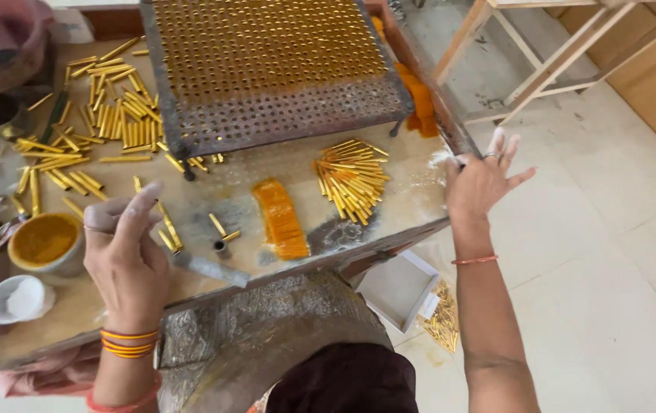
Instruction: The recorder is assembling small plastic and metal components at a workbench, involving manual sorting and precise fitting of gold-colored tubes.
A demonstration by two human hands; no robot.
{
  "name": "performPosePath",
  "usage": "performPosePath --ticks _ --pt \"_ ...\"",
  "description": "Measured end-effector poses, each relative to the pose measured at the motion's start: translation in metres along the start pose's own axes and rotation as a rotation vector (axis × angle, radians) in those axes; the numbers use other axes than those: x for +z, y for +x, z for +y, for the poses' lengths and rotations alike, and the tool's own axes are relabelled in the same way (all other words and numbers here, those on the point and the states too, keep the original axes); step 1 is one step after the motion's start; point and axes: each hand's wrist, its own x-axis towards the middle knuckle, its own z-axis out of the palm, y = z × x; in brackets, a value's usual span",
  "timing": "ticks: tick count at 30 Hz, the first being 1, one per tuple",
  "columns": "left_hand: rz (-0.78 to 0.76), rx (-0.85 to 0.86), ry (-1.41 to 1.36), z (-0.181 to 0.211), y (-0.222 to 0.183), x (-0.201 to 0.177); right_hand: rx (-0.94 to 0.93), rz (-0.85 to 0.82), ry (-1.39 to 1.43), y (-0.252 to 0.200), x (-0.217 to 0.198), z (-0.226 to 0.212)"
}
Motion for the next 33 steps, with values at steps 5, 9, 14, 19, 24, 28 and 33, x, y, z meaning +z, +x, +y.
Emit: performPosePath --ticks 5,9,14,19,24,28,33 --pt "0.069 -0.197 -0.231 0.046 -0.042 -0.03 -0.153 -0.008 0.076 -0.015 -0.027 -0.025" --pt "0.016 -0.458 -0.596 0.076 -0.096 -0.019 -0.43 -0.013 0.504 -0.06 -0.09 -0.103" --pt "-0.13 -0.695 -0.88 0.097 -0.146 0.015 -0.654 -0.145 0.621 -0.085 -0.114 -0.186" --pt "-0.341 -0.845 -1.087 0.106 -0.138 0.018 -0.689 -0.143 0.672 -0.074 -0.102 -0.209" --pt "-0.447 -0.585 -0.728 0.102 -0.13 0.025 -0.701 -0.172 0.837 -0.08 -0.115 -0.204" --pt "-0.363 -0.541 -0.845 0.104 -0.123 0.035 -0.639 -0.275 0.883 -0.084 -0.119 -0.196" --pt "-0.523 -0.675 -1.023 0.102 -0.114 0.045 -0.7 -0.335 0.869 -0.084 -0.108 -0.192"
